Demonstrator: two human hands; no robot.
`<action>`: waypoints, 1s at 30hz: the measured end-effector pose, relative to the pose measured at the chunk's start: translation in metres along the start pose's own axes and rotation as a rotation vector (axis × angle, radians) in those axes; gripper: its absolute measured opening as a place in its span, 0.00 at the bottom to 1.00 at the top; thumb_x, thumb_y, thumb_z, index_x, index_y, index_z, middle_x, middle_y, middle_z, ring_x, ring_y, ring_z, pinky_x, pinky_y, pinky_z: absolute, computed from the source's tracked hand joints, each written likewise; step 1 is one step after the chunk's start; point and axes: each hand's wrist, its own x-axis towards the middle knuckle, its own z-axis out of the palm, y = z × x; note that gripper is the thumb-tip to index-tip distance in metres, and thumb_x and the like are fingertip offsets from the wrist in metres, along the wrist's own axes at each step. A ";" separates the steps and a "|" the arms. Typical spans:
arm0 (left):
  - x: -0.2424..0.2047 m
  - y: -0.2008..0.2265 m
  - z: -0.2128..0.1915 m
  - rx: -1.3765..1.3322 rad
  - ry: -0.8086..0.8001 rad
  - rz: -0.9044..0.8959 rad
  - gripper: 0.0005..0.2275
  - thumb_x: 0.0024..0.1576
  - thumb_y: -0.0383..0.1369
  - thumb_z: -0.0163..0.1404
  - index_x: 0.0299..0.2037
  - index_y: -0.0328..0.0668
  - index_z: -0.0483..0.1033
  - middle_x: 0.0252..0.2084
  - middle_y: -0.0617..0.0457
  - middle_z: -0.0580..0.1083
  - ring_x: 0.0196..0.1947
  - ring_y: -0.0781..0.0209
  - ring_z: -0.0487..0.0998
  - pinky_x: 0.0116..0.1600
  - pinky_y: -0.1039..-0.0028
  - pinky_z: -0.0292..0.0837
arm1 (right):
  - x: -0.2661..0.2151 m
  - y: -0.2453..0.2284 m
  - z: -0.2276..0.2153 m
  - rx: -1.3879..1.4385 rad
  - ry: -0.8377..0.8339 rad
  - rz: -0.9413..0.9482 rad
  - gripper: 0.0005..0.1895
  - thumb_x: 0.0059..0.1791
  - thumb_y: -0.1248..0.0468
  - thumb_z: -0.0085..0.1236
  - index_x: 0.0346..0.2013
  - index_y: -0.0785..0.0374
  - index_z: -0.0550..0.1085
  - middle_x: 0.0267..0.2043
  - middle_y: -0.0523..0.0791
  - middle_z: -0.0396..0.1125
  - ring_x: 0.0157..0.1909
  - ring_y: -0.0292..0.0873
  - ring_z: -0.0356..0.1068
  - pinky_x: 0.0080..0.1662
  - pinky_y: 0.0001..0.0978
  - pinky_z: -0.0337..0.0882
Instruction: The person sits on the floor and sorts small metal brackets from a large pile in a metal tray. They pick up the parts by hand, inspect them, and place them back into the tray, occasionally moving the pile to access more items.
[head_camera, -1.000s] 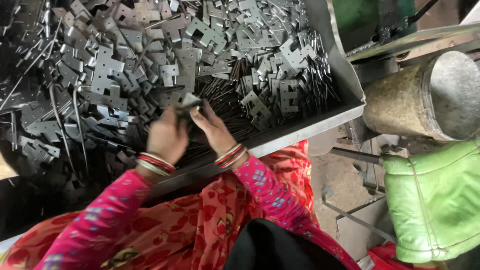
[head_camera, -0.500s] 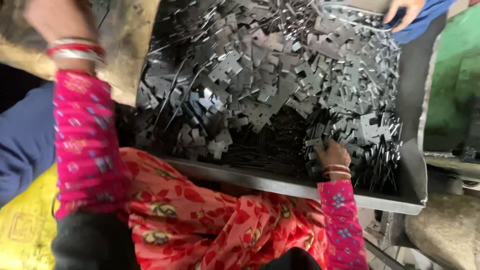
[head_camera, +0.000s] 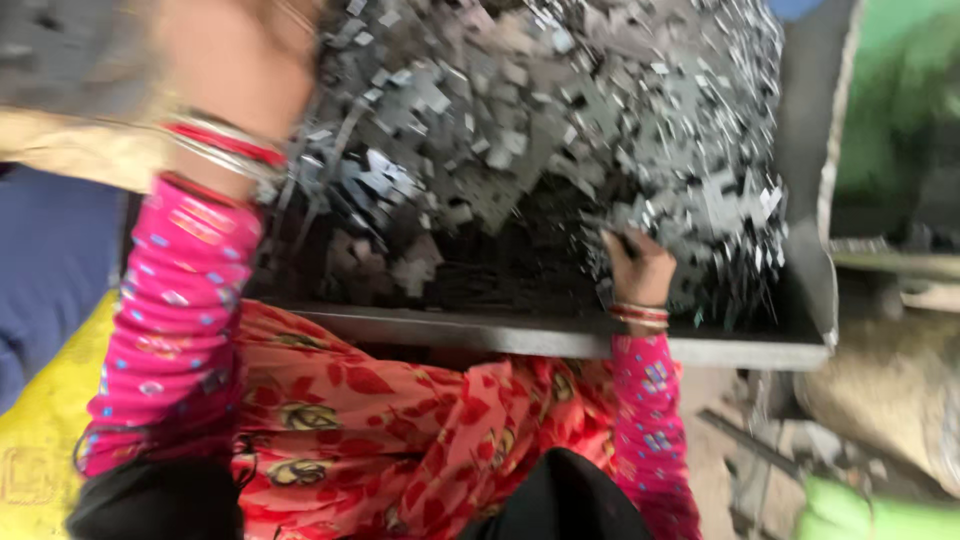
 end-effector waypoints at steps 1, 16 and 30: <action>-0.007 0.044 -0.009 -0.124 -0.051 0.120 0.10 0.58 0.38 0.56 0.26 0.48 0.75 0.24 0.49 0.73 0.24 0.49 0.76 0.31 0.59 0.69 | 0.001 -0.010 0.002 0.253 0.008 0.097 0.12 0.54 0.59 0.68 0.40 0.68 0.80 0.36 0.53 0.73 0.35 0.53 0.73 0.41 0.38 0.71; -0.121 0.242 0.083 -0.080 -0.508 0.349 0.06 0.56 0.32 0.49 0.33 0.46 0.80 0.34 0.51 0.75 0.33 0.53 0.79 0.32 0.64 0.70 | -0.020 -0.069 -0.024 1.167 0.172 0.309 0.21 0.50 0.79 0.58 0.58 0.73 0.69 0.50 0.52 0.74 0.51 0.48 0.76 0.48 0.43 0.78; -0.091 0.254 -0.002 -0.394 -0.539 0.398 0.10 0.47 0.39 0.53 0.34 0.43 0.78 0.36 0.47 0.76 0.39 0.48 0.78 0.42 0.56 0.72 | -0.014 -0.063 -0.023 1.880 -0.003 0.363 0.13 0.59 0.58 0.56 0.49 0.66 0.72 0.41 0.54 0.74 0.40 0.50 0.76 0.44 0.48 0.78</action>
